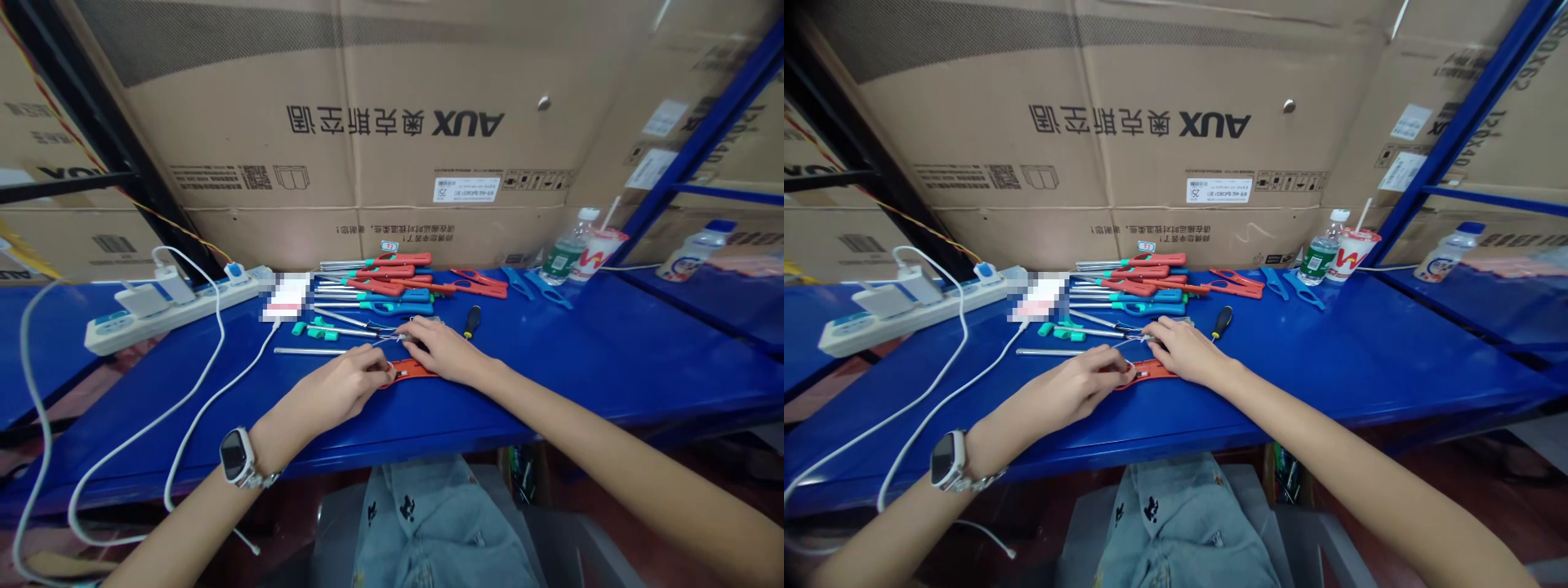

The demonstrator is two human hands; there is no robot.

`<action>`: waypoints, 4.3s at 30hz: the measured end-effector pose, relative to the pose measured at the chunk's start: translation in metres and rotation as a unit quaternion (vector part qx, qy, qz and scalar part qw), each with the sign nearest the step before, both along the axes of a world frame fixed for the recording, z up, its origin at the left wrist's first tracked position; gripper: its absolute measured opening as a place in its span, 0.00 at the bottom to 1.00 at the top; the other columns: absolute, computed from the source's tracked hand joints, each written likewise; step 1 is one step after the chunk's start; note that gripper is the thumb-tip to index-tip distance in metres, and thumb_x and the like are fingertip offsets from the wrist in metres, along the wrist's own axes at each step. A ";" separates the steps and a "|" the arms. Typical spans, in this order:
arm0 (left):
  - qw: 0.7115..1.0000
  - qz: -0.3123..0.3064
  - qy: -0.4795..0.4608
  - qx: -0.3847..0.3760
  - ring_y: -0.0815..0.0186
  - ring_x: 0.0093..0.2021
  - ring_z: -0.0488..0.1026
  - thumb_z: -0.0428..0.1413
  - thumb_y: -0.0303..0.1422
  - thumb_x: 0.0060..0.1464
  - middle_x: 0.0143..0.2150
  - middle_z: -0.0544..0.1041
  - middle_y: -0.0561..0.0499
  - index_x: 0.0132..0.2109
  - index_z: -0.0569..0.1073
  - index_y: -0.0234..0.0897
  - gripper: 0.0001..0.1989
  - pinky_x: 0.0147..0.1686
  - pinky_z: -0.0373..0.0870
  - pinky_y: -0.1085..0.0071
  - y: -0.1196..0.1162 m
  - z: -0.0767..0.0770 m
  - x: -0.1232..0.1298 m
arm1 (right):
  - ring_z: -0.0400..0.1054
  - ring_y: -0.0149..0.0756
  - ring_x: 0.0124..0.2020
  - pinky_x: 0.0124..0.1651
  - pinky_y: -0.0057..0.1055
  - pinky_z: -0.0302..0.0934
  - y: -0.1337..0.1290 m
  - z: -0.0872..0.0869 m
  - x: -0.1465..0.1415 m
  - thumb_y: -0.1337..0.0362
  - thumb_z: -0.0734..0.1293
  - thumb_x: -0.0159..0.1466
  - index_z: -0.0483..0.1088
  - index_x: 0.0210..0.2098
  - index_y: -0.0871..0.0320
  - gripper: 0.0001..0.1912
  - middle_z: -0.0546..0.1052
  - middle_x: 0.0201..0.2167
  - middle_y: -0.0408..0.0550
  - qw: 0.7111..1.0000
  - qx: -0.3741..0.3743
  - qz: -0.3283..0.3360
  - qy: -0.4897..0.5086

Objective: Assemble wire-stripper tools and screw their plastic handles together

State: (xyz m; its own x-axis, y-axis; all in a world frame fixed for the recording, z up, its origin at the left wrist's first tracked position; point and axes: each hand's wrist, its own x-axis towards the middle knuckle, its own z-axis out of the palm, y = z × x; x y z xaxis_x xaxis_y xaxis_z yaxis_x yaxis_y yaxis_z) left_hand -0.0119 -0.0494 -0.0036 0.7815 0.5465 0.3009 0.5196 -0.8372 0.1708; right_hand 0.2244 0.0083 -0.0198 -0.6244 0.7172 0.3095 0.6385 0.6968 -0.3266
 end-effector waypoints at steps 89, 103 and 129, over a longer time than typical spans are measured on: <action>0.996 0.056 -0.059 -0.022 0.60 0.45 0.75 0.49 0.32 0.71 0.45 0.77 0.44 0.50 0.79 0.36 0.14 0.46 0.75 0.62 0.037 -0.002 -0.023 | 0.71 0.44 0.49 0.48 0.41 0.55 -0.020 0.010 0.024 0.59 0.58 0.77 0.74 0.58 0.55 0.18 0.77 0.48 0.54 0.977 0.161 0.052 -0.128; 0.992 0.100 -0.068 -0.021 0.60 0.42 0.76 0.52 0.29 0.68 0.42 0.78 0.46 0.44 0.75 0.36 0.07 0.44 0.75 0.62 0.036 -0.007 -0.020 | 0.71 0.41 0.45 0.47 0.38 0.57 -0.008 0.031 -0.029 0.64 0.69 0.69 0.78 0.45 0.56 0.07 0.78 0.43 0.49 0.998 0.030 0.031 -0.056; 0.999 0.030 0.004 0.038 0.59 0.43 0.77 0.48 0.29 0.68 0.43 0.80 0.43 0.43 0.79 0.34 0.14 0.45 0.76 0.60 0.023 0.000 -0.031 | 0.72 0.38 0.39 0.45 0.39 0.61 0.004 0.003 -0.017 0.68 0.66 0.66 0.78 0.37 0.58 0.08 0.78 0.38 0.50 0.983 0.065 0.161 0.050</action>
State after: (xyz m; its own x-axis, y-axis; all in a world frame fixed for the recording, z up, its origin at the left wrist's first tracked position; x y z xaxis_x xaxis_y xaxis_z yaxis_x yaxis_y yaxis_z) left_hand -0.0433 -0.0260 -0.0041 0.7504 0.5680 0.3381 0.5701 -0.8150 0.1037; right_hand 0.2077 0.0122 -0.0166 -0.7749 0.4368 0.4569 0.3462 0.8981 -0.2714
